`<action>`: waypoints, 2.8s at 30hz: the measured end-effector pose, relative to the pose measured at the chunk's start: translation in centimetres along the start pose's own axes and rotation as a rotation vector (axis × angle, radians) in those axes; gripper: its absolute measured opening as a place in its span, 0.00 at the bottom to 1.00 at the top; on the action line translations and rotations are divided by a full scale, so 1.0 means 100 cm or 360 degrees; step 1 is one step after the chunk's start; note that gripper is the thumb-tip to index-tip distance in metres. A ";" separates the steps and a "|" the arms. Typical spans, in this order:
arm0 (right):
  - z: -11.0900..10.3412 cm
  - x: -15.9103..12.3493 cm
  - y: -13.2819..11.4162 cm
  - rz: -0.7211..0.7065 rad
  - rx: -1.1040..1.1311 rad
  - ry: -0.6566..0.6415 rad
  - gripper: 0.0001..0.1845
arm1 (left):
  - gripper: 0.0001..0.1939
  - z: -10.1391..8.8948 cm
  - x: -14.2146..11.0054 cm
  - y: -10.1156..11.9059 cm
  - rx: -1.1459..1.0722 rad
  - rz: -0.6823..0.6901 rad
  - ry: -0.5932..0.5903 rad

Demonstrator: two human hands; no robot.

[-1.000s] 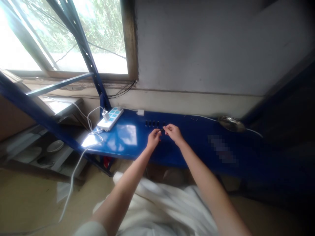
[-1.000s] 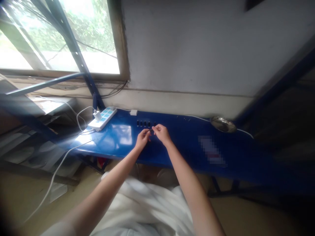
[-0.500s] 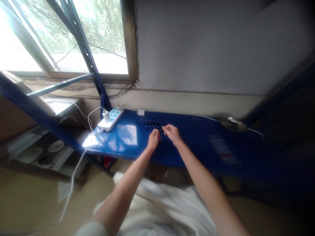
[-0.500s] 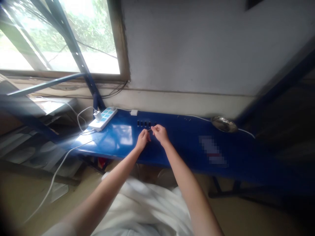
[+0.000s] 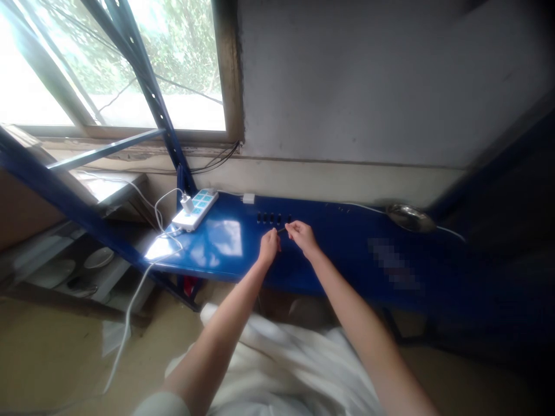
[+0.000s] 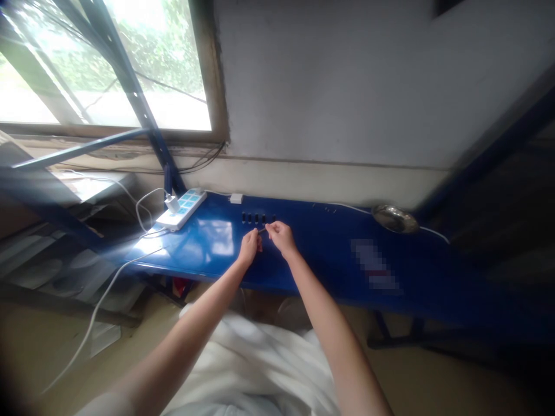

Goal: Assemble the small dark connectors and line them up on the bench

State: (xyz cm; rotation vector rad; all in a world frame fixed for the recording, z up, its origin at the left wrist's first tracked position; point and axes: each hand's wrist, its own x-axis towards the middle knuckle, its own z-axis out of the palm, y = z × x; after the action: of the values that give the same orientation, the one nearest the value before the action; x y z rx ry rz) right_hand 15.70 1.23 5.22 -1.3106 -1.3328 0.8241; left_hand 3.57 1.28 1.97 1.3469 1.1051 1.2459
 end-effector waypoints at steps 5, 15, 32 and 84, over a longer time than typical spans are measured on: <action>-0.001 -0.001 0.000 0.0028 0.0028 -0.0040 0.21 | 0.23 -0.001 0.000 0.000 0.0021 0.0004 0.0019; -0.023 -0.002 -0.001 -0.0124 -0.0129 0.0306 0.22 | 0.20 0.000 0.002 -0.004 -0.0090 0.0010 0.0069; -0.011 -0.014 0.025 -0.0252 -0.0368 -0.0061 0.14 | 0.18 -0.002 0.006 -0.008 -0.0226 0.0107 -0.0177; -0.062 0.110 0.080 0.0325 -0.1457 0.0045 0.10 | 0.10 0.000 -0.003 0.004 0.0168 -0.0078 -0.0134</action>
State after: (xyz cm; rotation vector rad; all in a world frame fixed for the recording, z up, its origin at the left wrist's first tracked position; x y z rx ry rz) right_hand 25.22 12.06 1.23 -2.1766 -1.6425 0.2945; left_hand 3.55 0.89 2.35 1.4298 1.1514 1.0983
